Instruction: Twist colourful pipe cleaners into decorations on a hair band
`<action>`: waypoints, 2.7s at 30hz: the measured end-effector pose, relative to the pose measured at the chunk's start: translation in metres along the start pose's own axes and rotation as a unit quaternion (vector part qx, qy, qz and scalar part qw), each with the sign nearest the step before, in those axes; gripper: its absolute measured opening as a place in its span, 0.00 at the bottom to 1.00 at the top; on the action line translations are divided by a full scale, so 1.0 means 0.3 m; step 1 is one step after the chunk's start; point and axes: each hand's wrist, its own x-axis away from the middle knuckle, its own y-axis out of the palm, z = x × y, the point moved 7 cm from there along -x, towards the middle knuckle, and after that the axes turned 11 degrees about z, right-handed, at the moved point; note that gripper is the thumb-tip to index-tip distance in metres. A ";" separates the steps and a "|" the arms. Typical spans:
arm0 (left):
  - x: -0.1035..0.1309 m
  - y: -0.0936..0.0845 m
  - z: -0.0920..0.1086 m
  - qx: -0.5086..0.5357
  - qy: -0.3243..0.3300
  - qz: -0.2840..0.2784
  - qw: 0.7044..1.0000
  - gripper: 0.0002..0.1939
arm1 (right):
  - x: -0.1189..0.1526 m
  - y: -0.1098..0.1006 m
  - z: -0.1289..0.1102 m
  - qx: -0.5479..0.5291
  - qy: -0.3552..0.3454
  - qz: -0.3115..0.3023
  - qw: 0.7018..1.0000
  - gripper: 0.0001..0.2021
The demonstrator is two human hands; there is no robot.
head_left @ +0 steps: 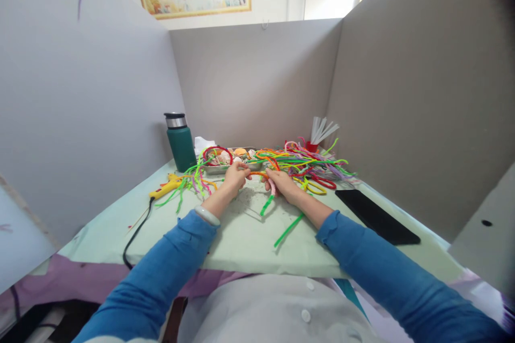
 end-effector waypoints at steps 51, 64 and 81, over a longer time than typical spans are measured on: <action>-0.025 0.016 0.025 -0.267 0.217 0.002 0.939 0.11 | 0.009 -0.038 0.000 -0.032 0.046 0.067 0.996 0.11; -0.021 0.004 -0.002 -0.200 0.122 -0.020 0.972 0.11 | 0.005 -0.036 0.001 -0.009 0.026 0.059 0.998 0.13; -0.011 0.002 -0.011 -0.175 0.082 -0.045 0.980 0.14 | 0.010 -0.033 -0.002 0.005 0.018 0.056 0.998 0.12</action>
